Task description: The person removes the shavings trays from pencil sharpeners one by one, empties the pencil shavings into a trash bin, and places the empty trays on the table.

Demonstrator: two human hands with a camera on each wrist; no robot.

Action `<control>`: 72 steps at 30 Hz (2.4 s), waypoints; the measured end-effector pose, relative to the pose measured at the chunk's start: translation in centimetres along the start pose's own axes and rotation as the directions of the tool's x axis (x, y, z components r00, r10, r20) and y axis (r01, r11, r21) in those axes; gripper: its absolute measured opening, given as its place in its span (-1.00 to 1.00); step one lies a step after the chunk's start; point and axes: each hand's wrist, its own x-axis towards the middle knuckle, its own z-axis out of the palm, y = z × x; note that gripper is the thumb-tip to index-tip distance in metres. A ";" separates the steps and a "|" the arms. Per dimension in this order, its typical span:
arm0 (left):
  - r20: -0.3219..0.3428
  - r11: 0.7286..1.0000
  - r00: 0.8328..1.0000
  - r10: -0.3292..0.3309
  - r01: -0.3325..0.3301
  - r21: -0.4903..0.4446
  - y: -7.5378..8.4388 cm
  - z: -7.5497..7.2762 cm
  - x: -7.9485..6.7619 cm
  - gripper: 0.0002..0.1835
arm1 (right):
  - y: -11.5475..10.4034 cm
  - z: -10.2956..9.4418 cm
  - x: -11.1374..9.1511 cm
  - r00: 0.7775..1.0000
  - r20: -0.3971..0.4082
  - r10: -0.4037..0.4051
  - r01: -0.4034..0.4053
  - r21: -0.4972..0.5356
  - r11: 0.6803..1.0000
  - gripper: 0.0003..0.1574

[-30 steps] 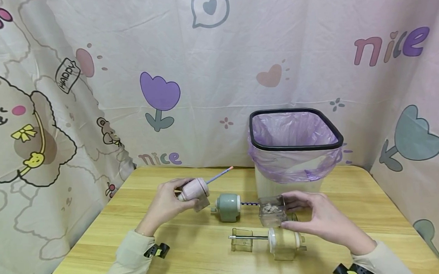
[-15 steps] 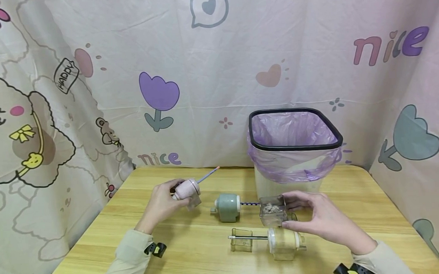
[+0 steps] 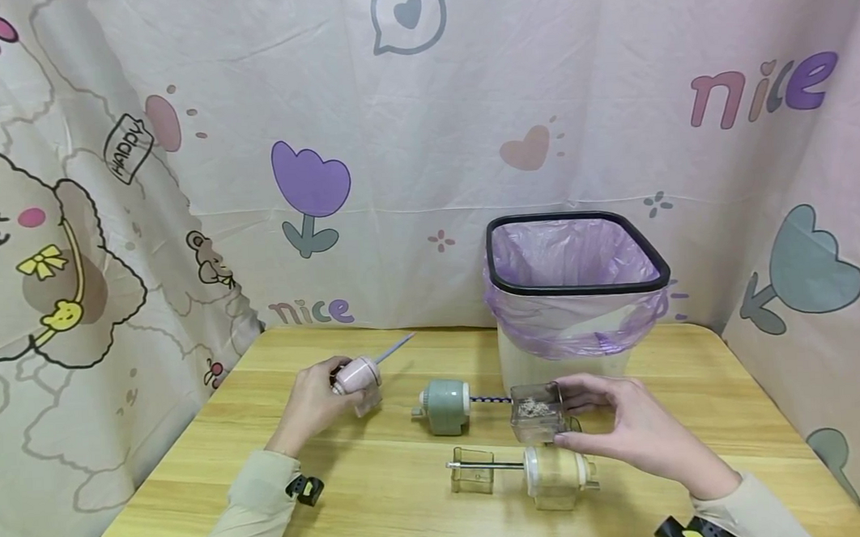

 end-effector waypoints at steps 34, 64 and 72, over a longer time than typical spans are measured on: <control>0.019 0.996 0.999 -0.030 0.029 0.080 0.2 1.3 0.3 -0.35 | -0.4 -2.2 -1.0 0.997 -0.074 0.010 -0.010 -0.004 1.000 -0.29; -0.163 0.852 0.872 0.461 -0.487 -0.191 18.9 -0.9 2.8 -0.56 | -1.8 -8.4 -1.0 0.968 -0.250 -0.013 0.013 -0.002 1.000 -0.25; -0.194 0.823 0.842 0.503 -0.535 -0.190 21.8 0.5 3.9 -0.55 | -2.2 -10.6 0.4 0.954 -0.299 0.037 -0.039 -0.001 0.999 -0.30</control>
